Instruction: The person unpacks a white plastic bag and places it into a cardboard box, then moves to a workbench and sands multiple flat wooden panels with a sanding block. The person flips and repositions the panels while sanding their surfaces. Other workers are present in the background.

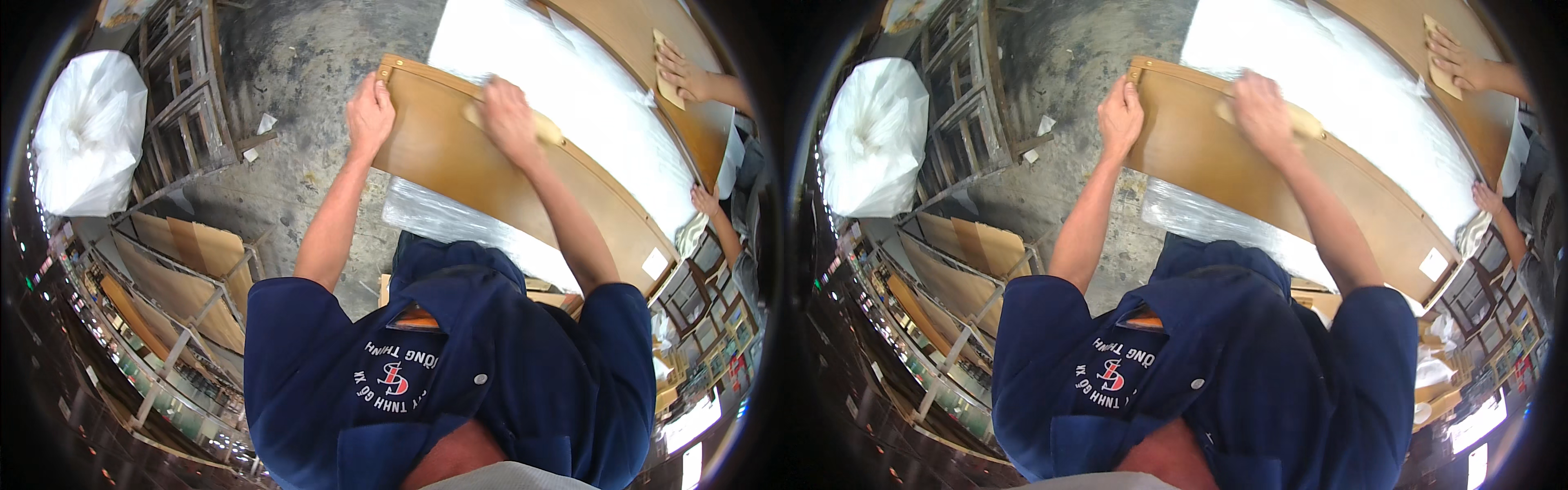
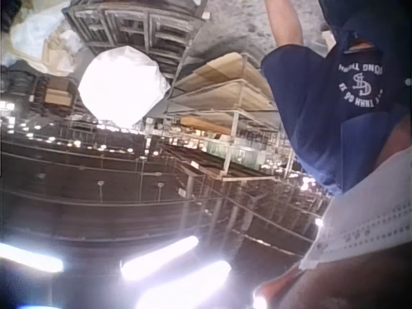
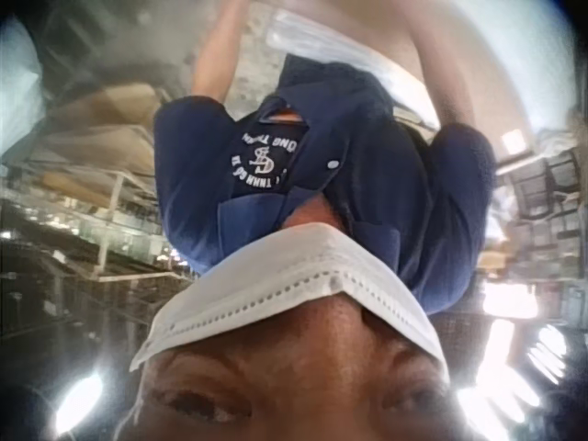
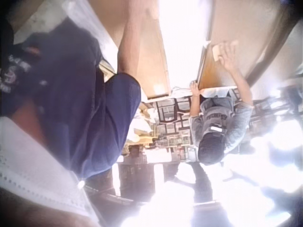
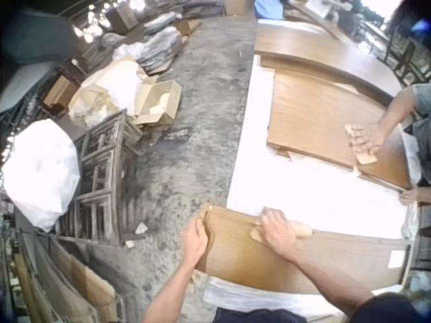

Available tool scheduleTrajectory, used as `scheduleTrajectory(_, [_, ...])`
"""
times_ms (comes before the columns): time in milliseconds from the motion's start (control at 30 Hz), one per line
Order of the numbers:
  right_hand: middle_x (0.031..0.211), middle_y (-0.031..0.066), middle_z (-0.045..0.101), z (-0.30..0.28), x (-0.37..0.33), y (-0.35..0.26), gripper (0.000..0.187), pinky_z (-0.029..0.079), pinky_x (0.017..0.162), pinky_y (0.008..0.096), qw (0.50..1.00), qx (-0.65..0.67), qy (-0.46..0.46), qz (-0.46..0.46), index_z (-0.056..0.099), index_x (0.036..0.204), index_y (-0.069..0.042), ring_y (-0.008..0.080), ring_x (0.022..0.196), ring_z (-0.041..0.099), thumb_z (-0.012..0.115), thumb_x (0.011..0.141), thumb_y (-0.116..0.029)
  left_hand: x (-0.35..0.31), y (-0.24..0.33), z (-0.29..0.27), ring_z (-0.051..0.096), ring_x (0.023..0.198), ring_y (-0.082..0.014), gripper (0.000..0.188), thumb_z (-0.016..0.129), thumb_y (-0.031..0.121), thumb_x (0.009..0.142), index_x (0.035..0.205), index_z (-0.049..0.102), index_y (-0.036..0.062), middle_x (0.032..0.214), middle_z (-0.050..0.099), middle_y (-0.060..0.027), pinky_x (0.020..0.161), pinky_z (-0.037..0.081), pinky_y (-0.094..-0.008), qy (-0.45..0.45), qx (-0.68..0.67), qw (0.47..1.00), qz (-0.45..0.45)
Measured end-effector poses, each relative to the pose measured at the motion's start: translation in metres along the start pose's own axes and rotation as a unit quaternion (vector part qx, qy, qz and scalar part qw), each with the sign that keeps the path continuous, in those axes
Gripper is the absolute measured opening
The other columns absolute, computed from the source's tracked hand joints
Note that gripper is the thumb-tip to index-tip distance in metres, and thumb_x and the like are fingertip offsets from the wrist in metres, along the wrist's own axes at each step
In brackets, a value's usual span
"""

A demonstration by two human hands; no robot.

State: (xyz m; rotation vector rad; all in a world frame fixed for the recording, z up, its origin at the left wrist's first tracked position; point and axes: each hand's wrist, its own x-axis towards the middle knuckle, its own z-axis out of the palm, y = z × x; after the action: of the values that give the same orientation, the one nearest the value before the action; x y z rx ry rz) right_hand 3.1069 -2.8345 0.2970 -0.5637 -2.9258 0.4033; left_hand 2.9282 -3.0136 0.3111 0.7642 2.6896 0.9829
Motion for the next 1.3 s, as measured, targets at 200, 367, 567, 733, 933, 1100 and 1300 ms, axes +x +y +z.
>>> scheduleTrajectory(200, [0.128, 0.0142, 0.055, -0.073, -0.235, 0.196, 0.040, 0.036, 0.105, 0.0493, 0.985, -0.084, -0.017, 0.147, 0.053, 0.119, -0.003, 0.0356, 0.116, 0.051, 0.067, 0.083, -0.014, -0.002, 0.000, 0.007, 0.066, 0.086, -0.0447, 0.034, 0.048, 0.024, 0.095, 0.117, 0.062, 0.0032, 0.096, 0.068, -0.0253, 0.078, 0.051, -0.0512, 0.000, 0.066, 0.998, 0.014])
scheduleTrajectory(367, [0.133, 0.0143, 0.054, -0.133, -0.385, 0.324, 0.043, 0.039, 0.101, 0.0442, 0.904, -0.187, -0.134, 0.360, 0.048, 0.126, -0.007, 0.0351, 0.112, 0.053, 0.061, 0.085, -0.007, 0.000, 0.006, 0.011, 0.063, 0.097, -0.0461, 0.036, 0.043, 0.026, 0.097, 0.120, 0.059, 0.0035, 0.102, 0.067, -0.0262, 0.084, 0.048, -0.0504, -0.005, 0.102, 0.995, 0.006])
scheduleTrajectory(567, [0.129, 0.0188, 0.054, -0.128, -0.388, 0.322, 0.040, 0.037, 0.103, 0.0468, 0.945, -0.168, -0.054, 0.276, 0.047, 0.124, -0.003, 0.0355, 0.118, 0.050, 0.060, 0.088, -0.011, 0.003, 0.002, 0.012, 0.062, 0.103, -0.0444, 0.035, 0.042, 0.030, 0.100, 0.123, 0.057, 0.0083, 0.108, 0.066, -0.0243, 0.087, 0.047, -0.0478, -0.037, 0.070, 0.995, -0.057])
scheduleTrajectory(733, [0.122, 0.0187, 0.056, -0.053, -0.237, 0.199, 0.040, 0.039, 0.101, 0.0465, 0.992, -0.043, 0.036, 0.112, 0.051, 0.119, -0.001, 0.0369, 0.112, 0.051, 0.057, 0.080, -0.003, 0.012, -0.020, 0.005, 0.061, 0.100, -0.0241, 0.032, 0.048, 0.024, 0.099, 0.118, 0.061, 0.0020, 0.107, 0.067, -0.0150, 0.088, 0.046, -0.0367, -0.090, -0.116, 0.987, -0.070])
scheduleTrajectory(933, [0.131, 0.0201, 0.054, -0.093, -0.202, 0.166, 0.034, 0.042, 0.100, 0.0440, 0.983, -0.001, -0.059, 0.172, 0.051, 0.120, 0.000, 0.0388, 0.116, 0.052, 0.057, 0.087, -0.004, 0.015, -0.032, 0.000, 0.059, 0.095, -0.0159, 0.031, 0.054, 0.023, 0.097, 0.117, 0.063, 0.0001, 0.105, 0.067, -0.0073, 0.086, 0.047, -0.0323, -0.110, -0.330, 0.925, -0.156])
scheduleTrajectory(1100, [0.128, 0.0229, 0.055, -0.096, -0.202, 0.175, 0.035, 0.044, 0.098, 0.0460, 0.985, 0.038, -0.084, 0.143, 0.049, 0.121, 0.003, 0.0419, 0.113, 0.054, 0.059, 0.087, -0.002, 0.011, -0.028, 0.002, 0.067, 0.092, -0.0218, 0.028, 0.058, 0.024, 0.094, 0.109, 0.068, 0.0019, 0.099, 0.071, -0.0155, 0.083, 0.050, -0.0346, -0.044, -0.222, 0.970, -0.086])
scheduleTrajectory(1300, [0.130, 0.0221, 0.054, -0.085, -0.196, 0.157, 0.042, 0.043, 0.100, 0.0452, 0.979, 0.079, -0.083, 0.170, 0.049, 0.126, 0.001, 0.0403, 0.117, 0.053, 0.064, 0.087, -0.006, 0.010, -0.020, -0.003, 0.068, 0.086, -0.0257, 0.029, 0.056, 0.025, 0.096, 0.110, 0.067, 0.0022, 0.095, 0.070, -0.0179, 0.080, 0.051, -0.0360, -0.037, -0.170, 0.981, -0.079])
